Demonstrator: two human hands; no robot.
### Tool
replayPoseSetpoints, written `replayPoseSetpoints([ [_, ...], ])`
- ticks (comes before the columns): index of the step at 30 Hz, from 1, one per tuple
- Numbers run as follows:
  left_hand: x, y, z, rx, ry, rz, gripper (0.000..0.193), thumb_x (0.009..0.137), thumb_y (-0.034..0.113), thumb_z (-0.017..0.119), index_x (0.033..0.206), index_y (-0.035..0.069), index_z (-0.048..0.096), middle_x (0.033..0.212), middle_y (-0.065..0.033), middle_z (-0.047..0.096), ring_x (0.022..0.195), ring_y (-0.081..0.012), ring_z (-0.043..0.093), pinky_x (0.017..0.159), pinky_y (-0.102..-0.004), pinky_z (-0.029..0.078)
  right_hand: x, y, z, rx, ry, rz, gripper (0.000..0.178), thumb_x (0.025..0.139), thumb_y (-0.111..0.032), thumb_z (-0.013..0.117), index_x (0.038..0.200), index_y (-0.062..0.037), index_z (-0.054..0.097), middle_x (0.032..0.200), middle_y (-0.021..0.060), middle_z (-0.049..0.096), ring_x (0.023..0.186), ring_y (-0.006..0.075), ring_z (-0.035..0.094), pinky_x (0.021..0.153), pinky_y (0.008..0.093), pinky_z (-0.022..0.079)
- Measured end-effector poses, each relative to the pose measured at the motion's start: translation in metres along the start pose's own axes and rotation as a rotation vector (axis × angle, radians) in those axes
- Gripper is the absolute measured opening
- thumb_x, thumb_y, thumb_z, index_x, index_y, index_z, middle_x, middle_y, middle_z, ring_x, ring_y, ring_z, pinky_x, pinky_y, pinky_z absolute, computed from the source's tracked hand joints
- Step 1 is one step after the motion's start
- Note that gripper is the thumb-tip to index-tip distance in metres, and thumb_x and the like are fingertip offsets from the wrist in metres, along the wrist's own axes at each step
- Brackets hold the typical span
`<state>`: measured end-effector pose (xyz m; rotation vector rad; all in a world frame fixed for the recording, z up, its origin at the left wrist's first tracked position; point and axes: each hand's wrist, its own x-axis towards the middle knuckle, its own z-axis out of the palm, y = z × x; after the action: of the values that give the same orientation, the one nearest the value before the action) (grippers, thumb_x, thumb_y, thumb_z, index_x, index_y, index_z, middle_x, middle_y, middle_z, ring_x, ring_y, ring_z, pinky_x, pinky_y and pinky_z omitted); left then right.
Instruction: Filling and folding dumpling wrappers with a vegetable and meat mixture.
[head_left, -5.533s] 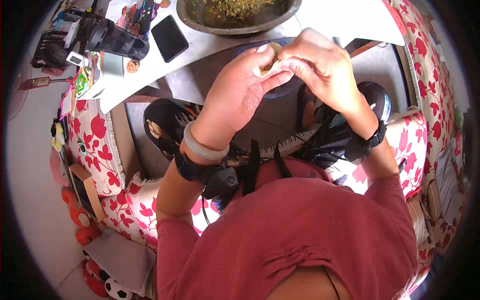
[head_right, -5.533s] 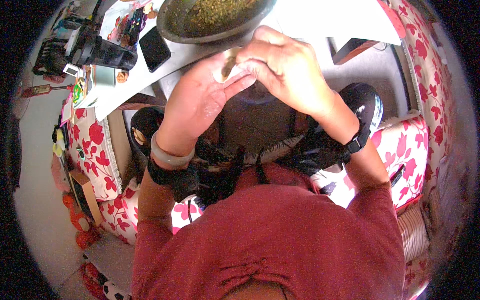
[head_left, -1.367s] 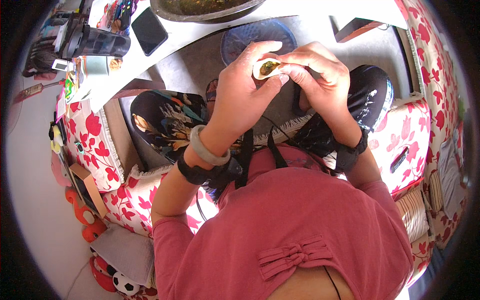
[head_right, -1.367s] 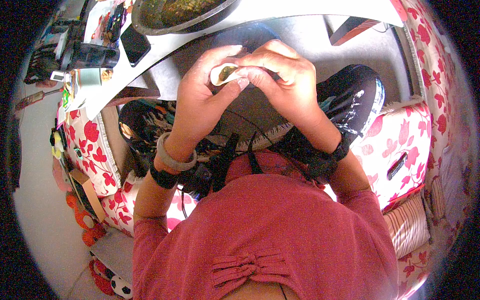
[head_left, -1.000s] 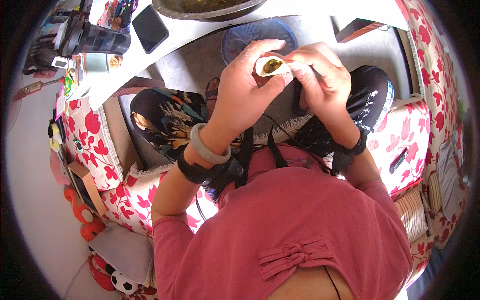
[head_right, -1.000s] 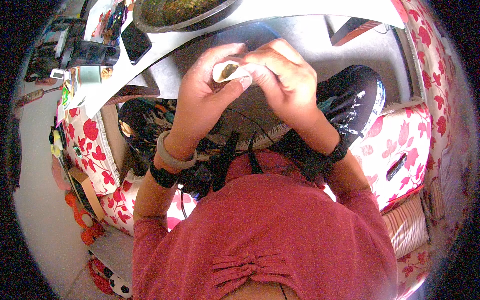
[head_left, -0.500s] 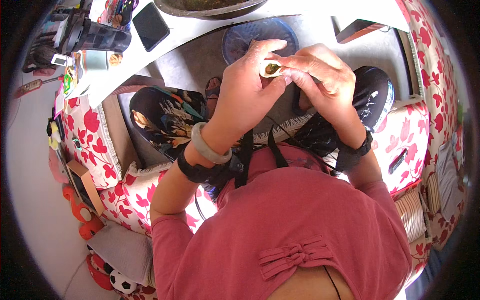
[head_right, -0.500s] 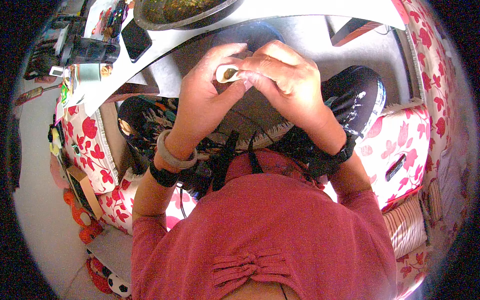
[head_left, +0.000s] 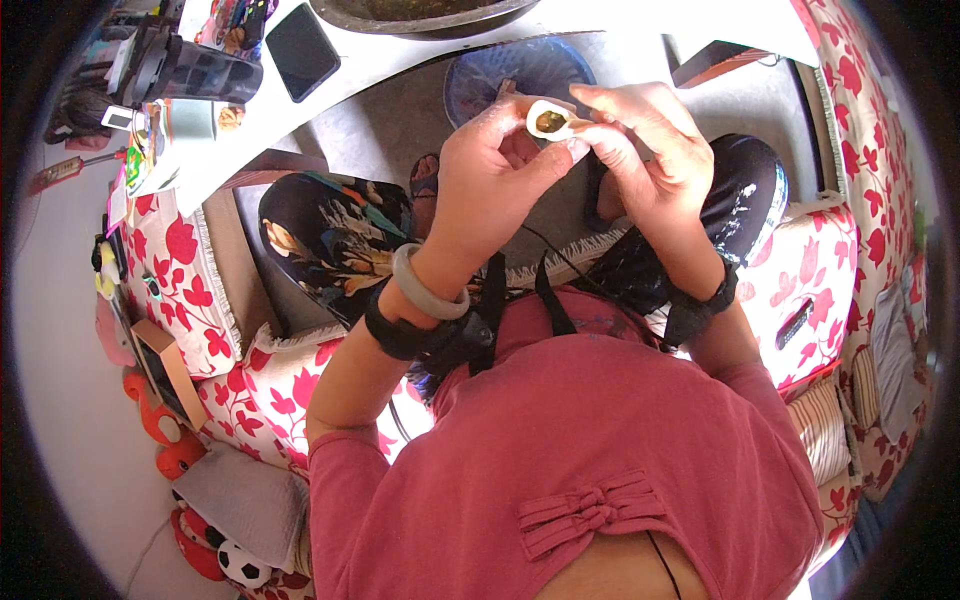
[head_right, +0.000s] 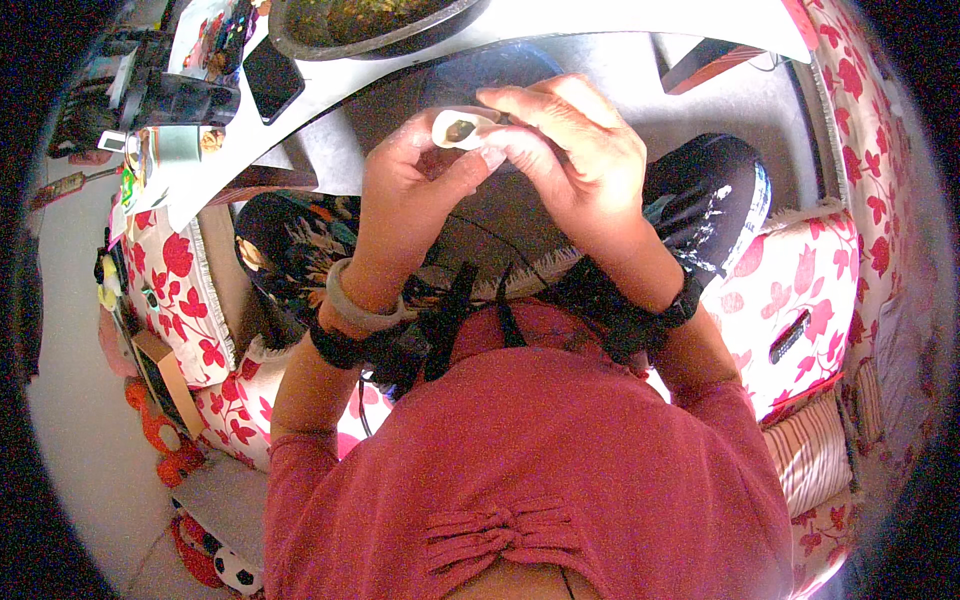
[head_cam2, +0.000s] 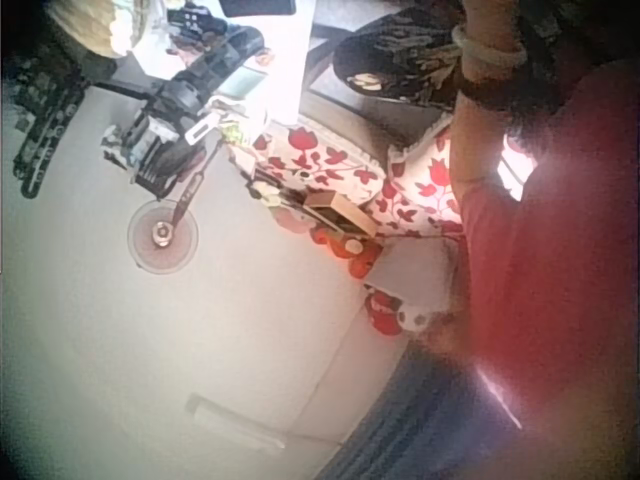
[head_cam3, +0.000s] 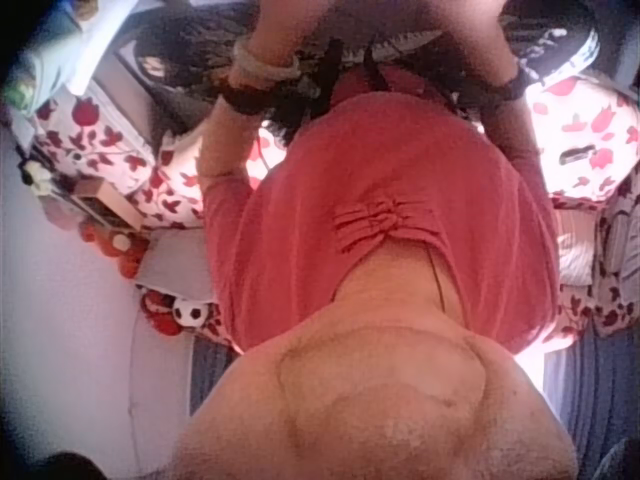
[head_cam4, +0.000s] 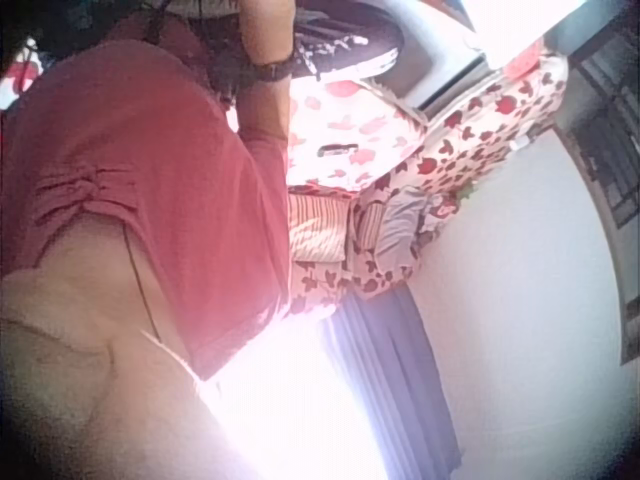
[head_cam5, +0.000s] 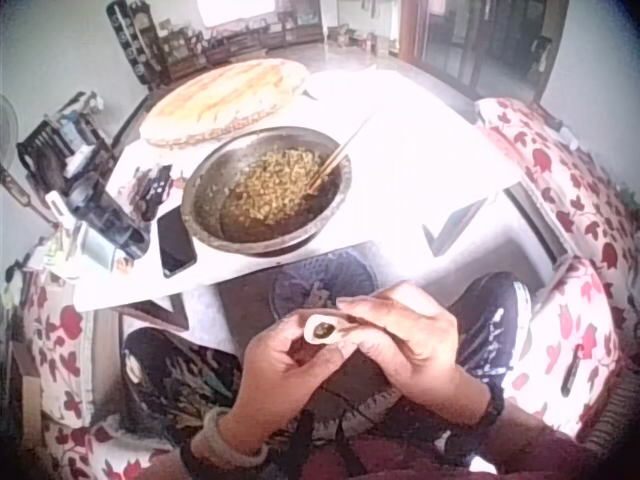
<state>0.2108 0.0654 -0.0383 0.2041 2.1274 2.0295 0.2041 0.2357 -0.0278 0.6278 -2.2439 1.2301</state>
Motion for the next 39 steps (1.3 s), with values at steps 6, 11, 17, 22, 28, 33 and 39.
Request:
replayPoseSetpoints([
  [6, 0.002, -0.007, 0.005, -0.003, 0.081, 0.160, 0.022, 0.080, 0.008, 0.073, 0.100, 0.003, 0.067, 0.080, 0.0039, 0.063, 0.065, -0.0002, 0.049, 0.057, -0.0169, 0.041, 0.000, -0.002, 0.002, 0.053, -0.031, 0.000, 0.020, 0.073, -0.008, 0.075, 0.093, -0.0046, 0.073, 0.087, 0.0071, 0.069, 0.076, 0.0196, 0.064, 0.069, 0.0290, 0.052],
  [11, 0.003, -0.007, 0.006, 0.001, 0.086, 0.186, 0.021, 0.079, 0.006, 0.072, 0.099, 0.003, 0.067, 0.081, 0.0029, 0.063, 0.063, -0.0003, 0.049, 0.055, -0.0170, 0.041, -0.001, -0.001, 0.003, 0.085, 0.010, 0.008, 0.016, 0.074, -0.007, 0.075, 0.090, -0.0064, 0.073, 0.084, 0.0064, 0.069, 0.075, 0.0192, 0.064, 0.068, 0.0288, 0.052],
  [17, 0.003, -0.005, 0.008, 0.002, 0.096, 0.192, 0.021, 0.078, 0.008, 0.073, 0.098, 0.004, 0.067, 0.078, 0.0021, 0.063, 0.062, -0.0013, 0.048, 0.055, -0.0185, 0.041, -0.002, 0.001, 0.002, -0.004, 0.010, -0.090, 0.015, 0.076, -0.004, 0.072, 0.090, -0.0073, 0.072, 0.083, 0.0073, 0.067, 0.074, 0.0203, 0.064, 0.067, 0.0300, 0.053],
  [22, 0.001, -0.001, 0.004, 0.115, -0.012, 0.116, 0.021, 0.084, 0.008, 0.071, 0.104, 0.005, 0.065, 0.091, 0.0045, 0.064, 0.076, -0.0021, 0.054, 0.065, -0.0186, 0.045, -0.003, 0.007, 0.003, -0.057, 0.047, -0.148, 0.017, 0.078, -0.004, 0.070, 0.095, -0.0065, 0.071, 0.085, 0.0082, 0.066, 0.075, 0.0212, 0.065, 0.068, 0.0305, 0.053],
  [28, 0.003, -0.007, 0.004, 0.078, 0.087, 0.166, 0.023, 0.076, 0.014, 0.074, 0.097, 0.005, 0.067, 0.073, 0.0009, 0.063, 0.058, -0.0038, 0.049, 0.054, -0.0212, 0.041, 0.005, -0.002, -0.002, 0.054, -0.061, 0.029, 0.019, 0.076, -0.008, 0.073, 0.095, -0.0054, 0.071, 0.085, 0.0075, 0.067, 0.072, 0.0213, 0.063, 0.066, 0.0299, 0.051],
  [33, 0.003, -0.002, 0.005, 0.173, 0.066, 0.173, 0.023, 0.076, 0.014, 0.073, 0.096, 0.005, 0.068, 0.073, -0.0008, 0.064, 0.056, -0.0057, 0.049, 0.053, -0.0221, 0.041, 0.004, 0.004, 0.001, 0.075, -0.053, -0.072, 0.016, 0.074, -0.011, 0.076, 0.090, -0.0072, 0.073, 0.082, 0.0048, 0.068, 0.075, 0.0190, 0.062, 0.068, 0.0295, 0.051],
  [39, 0.001, 0.002, 0.007, 0.192, 0.073, 0.142, 0.023, 0.076, 0.015, 0.072, 0.097, 0.006, 0.068, 0.072, -0.0010, 0.063, 0.056, -0.0056, 0.048, 0.053, -0.0222, 0.041, 0.000, 0.003, 0.002, 0.034, -0.046, -0.051, 0.014, 0.073, -0.010, 0.075, 0.088, -0.0101, 0.073, 0.080, 0.0050, 0.066, 0.075, 0.0206, 0.062, 0.069, 0.0312, 0.051],
])
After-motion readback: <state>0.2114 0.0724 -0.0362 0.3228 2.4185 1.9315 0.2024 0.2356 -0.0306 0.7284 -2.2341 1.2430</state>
